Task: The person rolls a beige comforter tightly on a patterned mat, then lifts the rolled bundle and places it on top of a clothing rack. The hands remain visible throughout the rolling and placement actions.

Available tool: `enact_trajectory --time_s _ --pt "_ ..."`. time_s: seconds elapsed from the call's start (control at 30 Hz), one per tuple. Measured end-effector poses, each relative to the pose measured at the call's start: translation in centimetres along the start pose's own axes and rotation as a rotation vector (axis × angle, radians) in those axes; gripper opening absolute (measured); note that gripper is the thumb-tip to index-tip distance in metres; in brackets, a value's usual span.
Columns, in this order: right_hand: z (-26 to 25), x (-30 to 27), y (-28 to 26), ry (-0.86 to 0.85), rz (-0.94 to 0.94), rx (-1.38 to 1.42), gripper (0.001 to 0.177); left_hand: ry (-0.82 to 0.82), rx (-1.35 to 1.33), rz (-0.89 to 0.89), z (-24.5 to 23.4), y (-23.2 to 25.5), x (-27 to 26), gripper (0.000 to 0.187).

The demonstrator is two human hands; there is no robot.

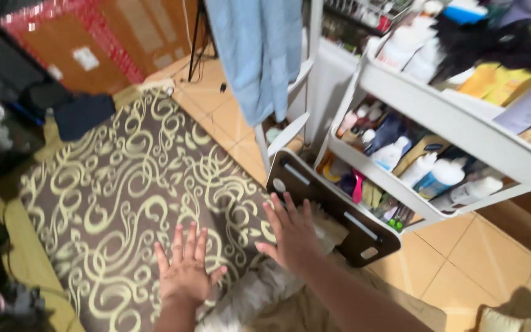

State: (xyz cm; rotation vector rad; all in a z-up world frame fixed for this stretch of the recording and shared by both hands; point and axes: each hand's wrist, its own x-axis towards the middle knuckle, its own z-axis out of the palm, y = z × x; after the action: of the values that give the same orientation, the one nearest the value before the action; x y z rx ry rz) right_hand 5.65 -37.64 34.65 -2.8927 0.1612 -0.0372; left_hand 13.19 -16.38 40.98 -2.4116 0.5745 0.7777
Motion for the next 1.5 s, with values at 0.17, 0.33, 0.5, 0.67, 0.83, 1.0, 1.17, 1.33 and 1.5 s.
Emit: enact_trajectory --time_s 0.17,0.33,0.5,0.67,0.83,1.0,1.17,1.33,1.5 --pt "-2.9 -0.2 1.6 -0.103 0.084 -0.015 0.099 0.089 0.077 0.07 -3.8 0.0 0.6 0.1" --pt "-5.8 -1.6 2.6 -0.068 0.192 -0.072 0.094 0.183 0.122 0.179 -8.4 1.1 2.1 0.099" --pt "-8.2 -2.1 3.2 -0.14 0.415 -0.025 0.095 0.213 0.135 0.321 -12.0 1.8 4.8 0.101" --pt "-10.5 -1.4 2.0 -0.121 0.707 0.0 0.095 0.425 0.301 0.531 -15.2 2.4 9.7 0.104" --pt "-11.2 -3.7 -1.2 -0.052 1.026 -0.037 0.094 0.699 0.37 0.856 -17.3 3.6 12.3 0.104" --pt "-13.8 -7.1 -4.8 -0.008 1.294 -0.015 0.096 0.769 0.474 1.071 -18.9 6.9 9.4 0.105" --pt "-15.7 -11.7 -6.9 0.071 1.448 -0.104 0.096 0.814 0.519 1.204 -18.2 11.0 6.3 0.106" --pt "-16.1 -16.5 -10.1 0.13 1.622 -0.144 0.098 0.975 0.681 1.276 -17.4 14.4 0.6 0.101" --pt "-16.1 -20.9 -14.0 0.107 1.722 -0.197 0.099 0.832 0.634 1.418 -16.9 17.6 -6.0 0.103"
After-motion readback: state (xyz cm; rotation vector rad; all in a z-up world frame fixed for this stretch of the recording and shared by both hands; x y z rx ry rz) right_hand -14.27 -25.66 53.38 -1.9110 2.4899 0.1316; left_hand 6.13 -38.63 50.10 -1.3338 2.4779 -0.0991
